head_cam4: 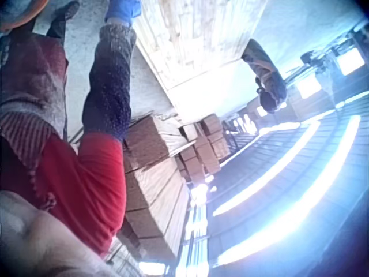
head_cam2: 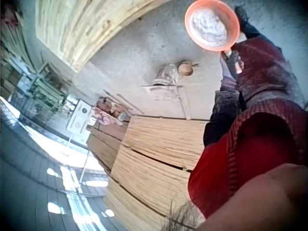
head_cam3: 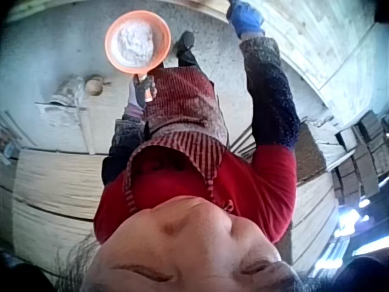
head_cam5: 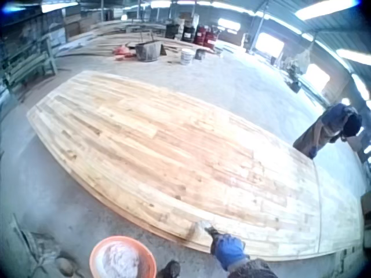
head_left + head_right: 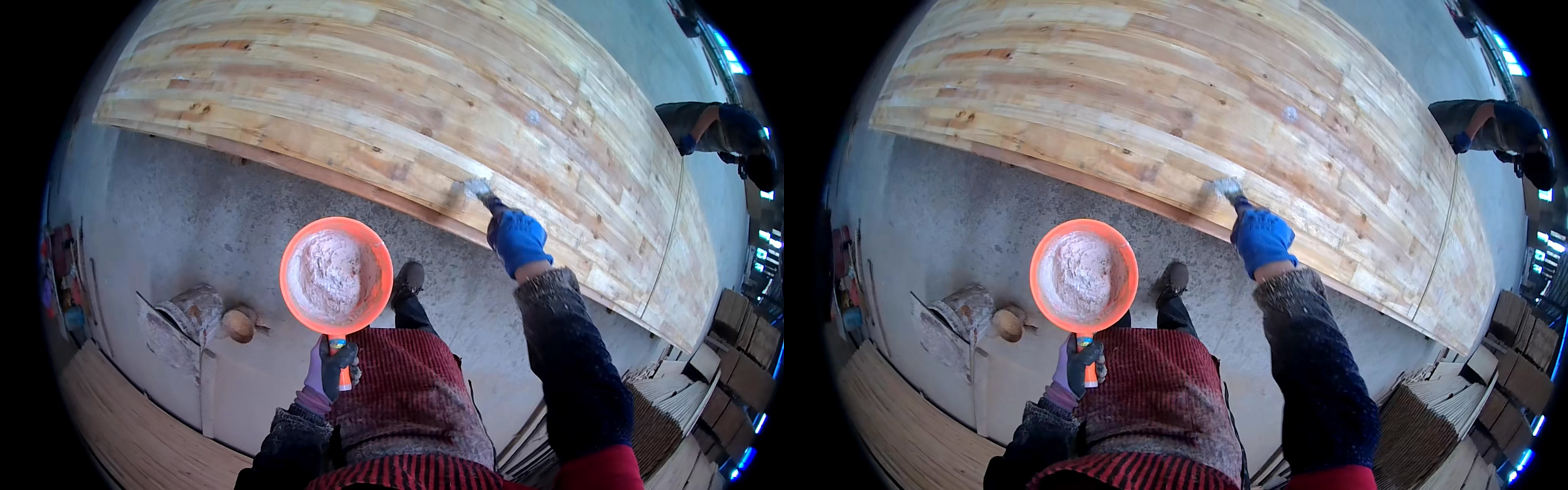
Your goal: The person uses a putty knife to apply a white filler paste from an orange bucket into the gaps and knots of a large wooden panel. The person works systematically along the length of the panel, smoothing the filler into the wood grain.
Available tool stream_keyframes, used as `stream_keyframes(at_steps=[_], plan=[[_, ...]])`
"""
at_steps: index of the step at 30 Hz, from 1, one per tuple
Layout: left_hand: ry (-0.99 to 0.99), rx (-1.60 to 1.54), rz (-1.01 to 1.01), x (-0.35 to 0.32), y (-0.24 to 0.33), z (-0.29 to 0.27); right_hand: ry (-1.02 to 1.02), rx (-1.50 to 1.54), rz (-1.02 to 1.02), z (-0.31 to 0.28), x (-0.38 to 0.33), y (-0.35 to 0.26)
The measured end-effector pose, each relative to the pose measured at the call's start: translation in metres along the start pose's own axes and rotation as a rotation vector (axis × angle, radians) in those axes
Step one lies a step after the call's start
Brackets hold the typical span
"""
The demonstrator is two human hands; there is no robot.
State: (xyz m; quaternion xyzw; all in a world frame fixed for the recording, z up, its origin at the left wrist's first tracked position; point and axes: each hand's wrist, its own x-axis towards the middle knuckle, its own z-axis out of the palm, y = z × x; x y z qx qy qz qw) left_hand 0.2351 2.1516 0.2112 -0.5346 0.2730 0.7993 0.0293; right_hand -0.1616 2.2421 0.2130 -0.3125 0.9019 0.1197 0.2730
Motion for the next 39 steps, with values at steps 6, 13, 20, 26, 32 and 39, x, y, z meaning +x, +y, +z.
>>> stream_keyframes(at_steps=[6,13,20,26,32,39], plan=[[-0.010,-0.010,-0.032,0.000,0.009,-0.007,-0.082,-0.015,-0.022,0.021,-0.009,-0.004],[-0.004,0.007,-0.025,0.000,0.006,-0.020,-0.033,0.062,0.050,0.049,0.006,-0.039],[0.002,-0.035,-0.041,0.008,0.003,-0.026,0.010,0.029,-0.001,0.008,0.019,-0.041],[0.004,-0.020,-0.038,0.009,0.002,-0.027,-0.072,0.068,0.023,0.012,0.003,-0.043],[0.005,0.004,-0.063,0.005,0.008,-0.017,-0.008,0.056,0.032,0.034,-0.001,-0.050],[-0.018,0.005,-0.047,0.006,0.014,-0.003,-0.001,0.051,0.055,0.029,0.008,0.005]])
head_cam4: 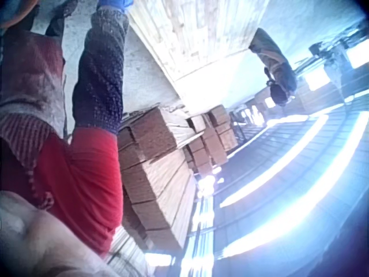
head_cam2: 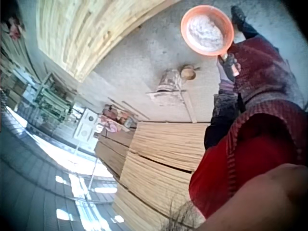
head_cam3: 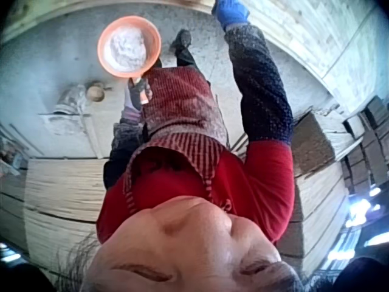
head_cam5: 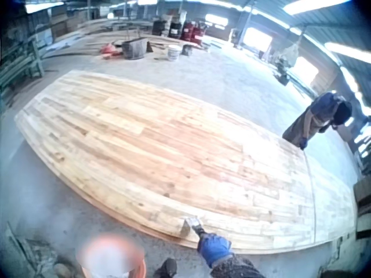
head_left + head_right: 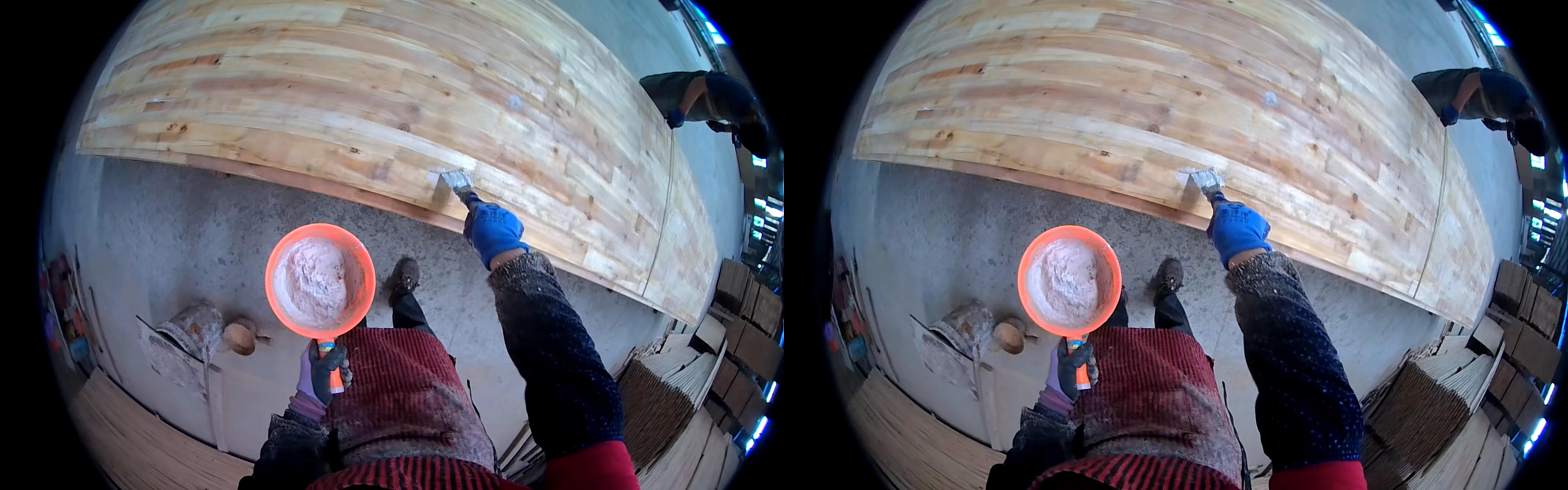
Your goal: The person uses a putty knife to apply a white filler paste from an orange bucket into the gaps and knots of a large wooden panel. The person works systematically along the length of the panel, smoothing the filler into the wood grain.
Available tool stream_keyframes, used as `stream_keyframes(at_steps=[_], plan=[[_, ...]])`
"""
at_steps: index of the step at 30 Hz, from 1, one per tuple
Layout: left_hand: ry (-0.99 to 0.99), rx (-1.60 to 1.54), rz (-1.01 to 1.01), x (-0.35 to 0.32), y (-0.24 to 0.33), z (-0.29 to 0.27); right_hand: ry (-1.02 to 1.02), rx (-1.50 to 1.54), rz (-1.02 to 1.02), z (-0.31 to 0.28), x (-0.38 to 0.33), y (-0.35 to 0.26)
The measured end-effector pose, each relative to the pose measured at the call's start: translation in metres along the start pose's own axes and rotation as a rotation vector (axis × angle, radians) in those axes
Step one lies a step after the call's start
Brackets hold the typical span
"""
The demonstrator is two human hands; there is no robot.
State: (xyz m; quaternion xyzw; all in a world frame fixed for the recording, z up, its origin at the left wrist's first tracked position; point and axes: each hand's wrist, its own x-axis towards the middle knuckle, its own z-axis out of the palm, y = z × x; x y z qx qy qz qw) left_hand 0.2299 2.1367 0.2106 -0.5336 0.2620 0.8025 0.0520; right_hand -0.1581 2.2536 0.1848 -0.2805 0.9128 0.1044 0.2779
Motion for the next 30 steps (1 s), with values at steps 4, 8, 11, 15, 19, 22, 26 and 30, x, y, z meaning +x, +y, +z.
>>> stream_keyframes(at_steps=[4,8,11,15,19,22,26,30], plan=[[0.034,-0.007,-0.013,-0.003,-0.006,-0.002,-0.100,0.014,0.028,-0.003,-0.023,0.013],[0.005,-0.012,-0.015,-0.002,-0.011,0.002,-0.017,0.022,0.047,-0.008,-0.005,0.026],[0.049,-0.036,-0.016,-0.005,-0.014,0.003,-0.035,0.069,0.087,0.012,-0.026,0.026],[0.027,-0.035,-0.008,-0.005,-0.013,0.004,0.143,0.132,0.091,0.020,-0.027,0.042],[0.022,0.019,-0.026,-0.005,-0.008,0.016,0.099,0.179,0.142,0.073,-0.027,0.028],[0.022,-0.030,-0.038,-0.007,-0.020,0.004,-0.086,0.043,0.023,0.052,-0.045,0.048],[0.003,0.022,0.015,-0.007,-0.021,0.007,0.047,-0.131,-0.172,-0.019,-0.025,0.062],[-0.003,0.048,0.010,-0.004,-0.018,0.022,0.110,-0.237,-0.229,-0.008,-0.001,0.081]])
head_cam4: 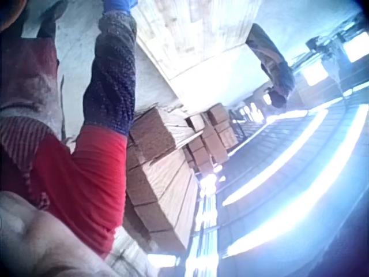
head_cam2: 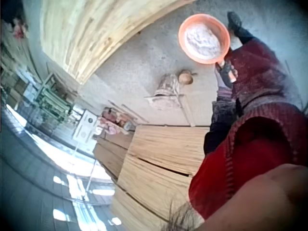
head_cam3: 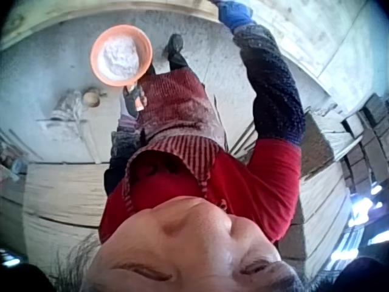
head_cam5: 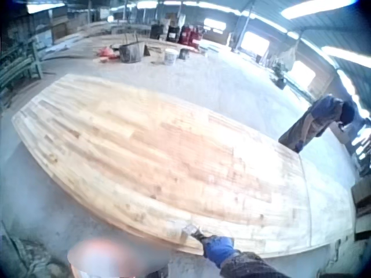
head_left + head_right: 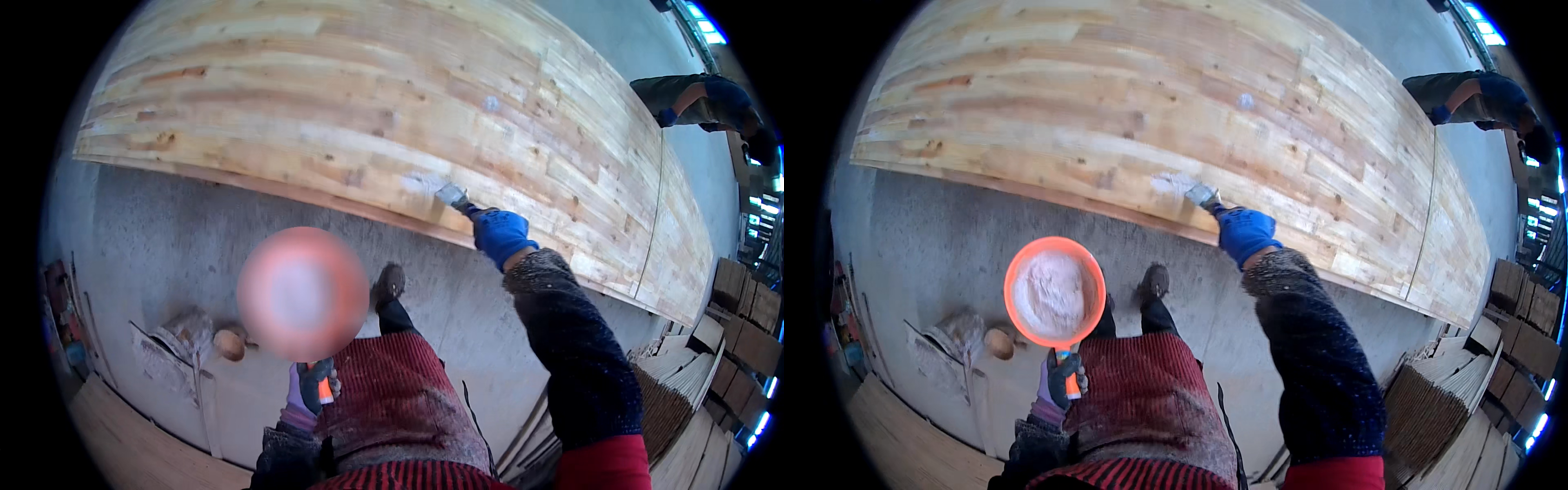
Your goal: The person uses a putty knife to apply a white filler paste from an orange bucket into the gaps and knots of a large wooden panel. The person works systematically along the length of the panel, smoothing the filler into the wood grain.
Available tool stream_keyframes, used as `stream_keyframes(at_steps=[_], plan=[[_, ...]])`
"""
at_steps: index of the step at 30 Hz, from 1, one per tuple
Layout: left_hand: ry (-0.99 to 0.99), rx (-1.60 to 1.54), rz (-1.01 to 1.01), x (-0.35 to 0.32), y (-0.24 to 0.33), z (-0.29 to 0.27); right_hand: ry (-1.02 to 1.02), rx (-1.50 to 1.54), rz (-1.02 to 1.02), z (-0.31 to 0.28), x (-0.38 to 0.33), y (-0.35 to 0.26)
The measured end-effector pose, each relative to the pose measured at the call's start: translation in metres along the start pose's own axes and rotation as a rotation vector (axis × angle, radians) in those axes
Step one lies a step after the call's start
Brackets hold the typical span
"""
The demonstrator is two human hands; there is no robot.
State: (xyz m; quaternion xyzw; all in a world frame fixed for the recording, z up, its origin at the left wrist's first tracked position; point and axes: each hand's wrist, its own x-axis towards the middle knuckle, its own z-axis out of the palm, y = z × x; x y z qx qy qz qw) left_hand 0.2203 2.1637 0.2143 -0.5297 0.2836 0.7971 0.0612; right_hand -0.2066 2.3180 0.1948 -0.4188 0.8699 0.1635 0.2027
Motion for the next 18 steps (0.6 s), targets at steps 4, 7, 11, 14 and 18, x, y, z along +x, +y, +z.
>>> stream_keyframes(at_steps=[4,7,11,14,18], plan=[[0.051,-0.077,-0.008,-0.007,-0.013,0.001,-0.212,-0.030,0.035,0.028,-0.033,0.050],[0.040,-0.071,-0.011,-0.008,-0.021,0.001,-0.266,-0.074,0.064,-0.002,-0.036,0.064],[0.026,-0.067,-0.027,-0.003,-0.020,0.015,-0.095,0.056,0.049,-0.021,-0.008,0.030],[0.045,-0.058,-0.005,-0.007,-0.020,0.024,-0.223,0.088,0.111,0.015,-0.029,0.040],[0.030,-0.069,-0.010,-0.005,-0.022,0.026,-0.351,-0.028,0.121,0.006,-0.050,0.079]])
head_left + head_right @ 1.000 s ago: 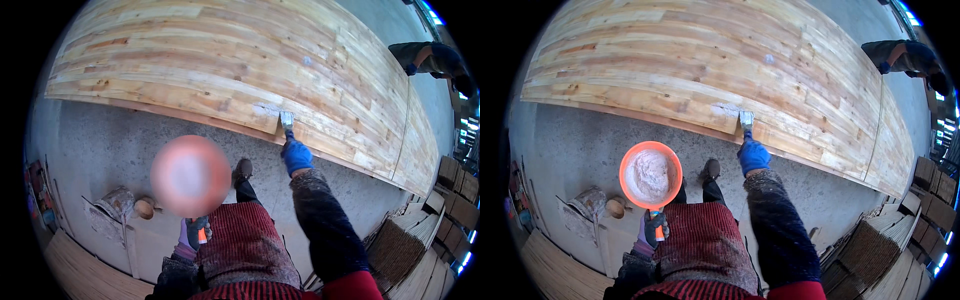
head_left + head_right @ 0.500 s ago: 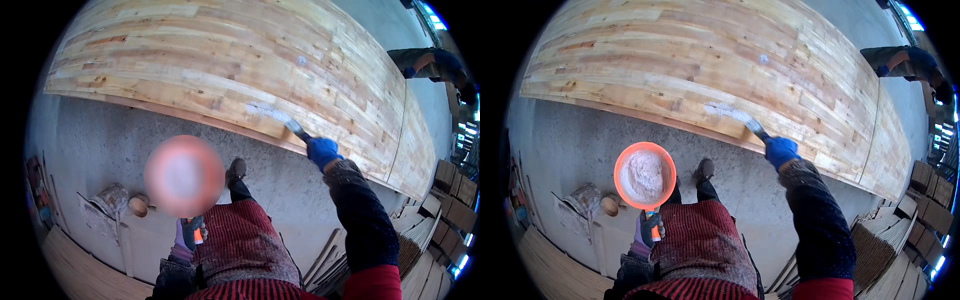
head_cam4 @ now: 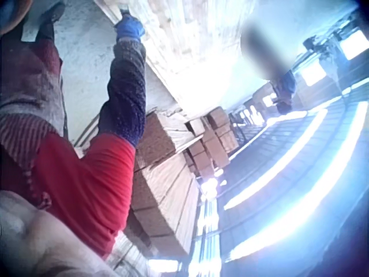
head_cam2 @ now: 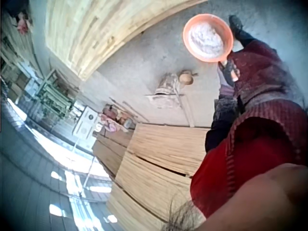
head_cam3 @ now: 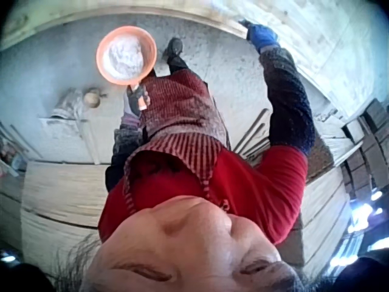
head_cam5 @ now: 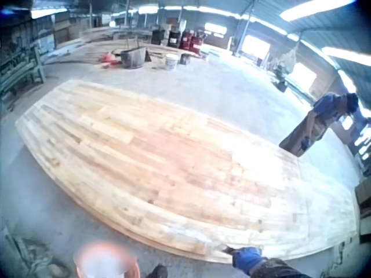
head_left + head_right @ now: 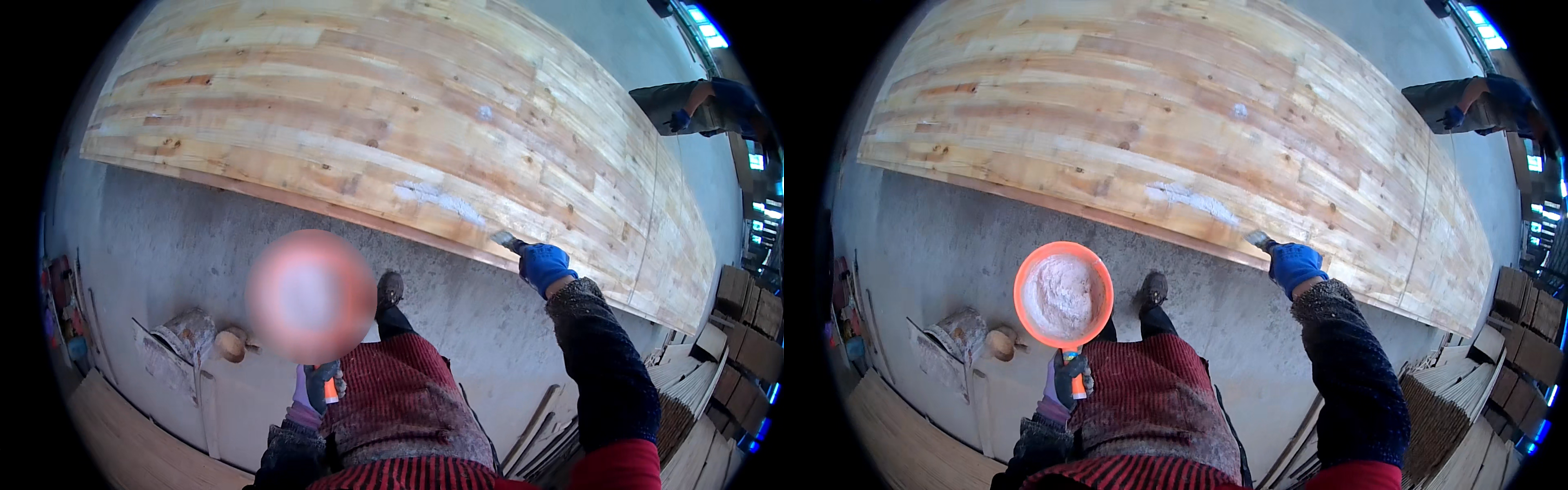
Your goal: The person uses a putty knife to apply a white filler paste from an orange bucket into the gaps and knots of a large wooden panel. The person works systematically along the length of the panel, smoothing the filler into the wood grain.
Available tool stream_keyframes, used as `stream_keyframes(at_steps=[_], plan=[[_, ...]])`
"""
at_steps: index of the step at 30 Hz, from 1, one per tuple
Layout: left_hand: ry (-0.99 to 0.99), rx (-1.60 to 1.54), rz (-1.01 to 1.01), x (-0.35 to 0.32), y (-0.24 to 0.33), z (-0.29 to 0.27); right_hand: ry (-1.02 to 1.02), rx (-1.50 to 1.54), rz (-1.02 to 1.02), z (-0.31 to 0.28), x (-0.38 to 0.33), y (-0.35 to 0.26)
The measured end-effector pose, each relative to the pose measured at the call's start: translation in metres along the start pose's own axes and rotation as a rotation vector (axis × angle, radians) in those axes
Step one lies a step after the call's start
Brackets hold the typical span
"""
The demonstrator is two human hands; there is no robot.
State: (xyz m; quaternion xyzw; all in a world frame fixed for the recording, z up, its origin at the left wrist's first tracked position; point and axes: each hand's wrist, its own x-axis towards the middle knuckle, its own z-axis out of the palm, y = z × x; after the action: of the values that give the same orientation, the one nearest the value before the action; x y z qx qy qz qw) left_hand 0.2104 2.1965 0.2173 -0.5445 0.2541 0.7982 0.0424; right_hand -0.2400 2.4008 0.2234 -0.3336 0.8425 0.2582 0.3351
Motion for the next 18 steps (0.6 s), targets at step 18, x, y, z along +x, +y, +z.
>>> stream_keyframes(at_steps=[18], plan=[[0.047,-0.068,0.034,-0.017,0.038,-0.022,0.091,0.051,0.004,-0.027,0.014,-0.091]])
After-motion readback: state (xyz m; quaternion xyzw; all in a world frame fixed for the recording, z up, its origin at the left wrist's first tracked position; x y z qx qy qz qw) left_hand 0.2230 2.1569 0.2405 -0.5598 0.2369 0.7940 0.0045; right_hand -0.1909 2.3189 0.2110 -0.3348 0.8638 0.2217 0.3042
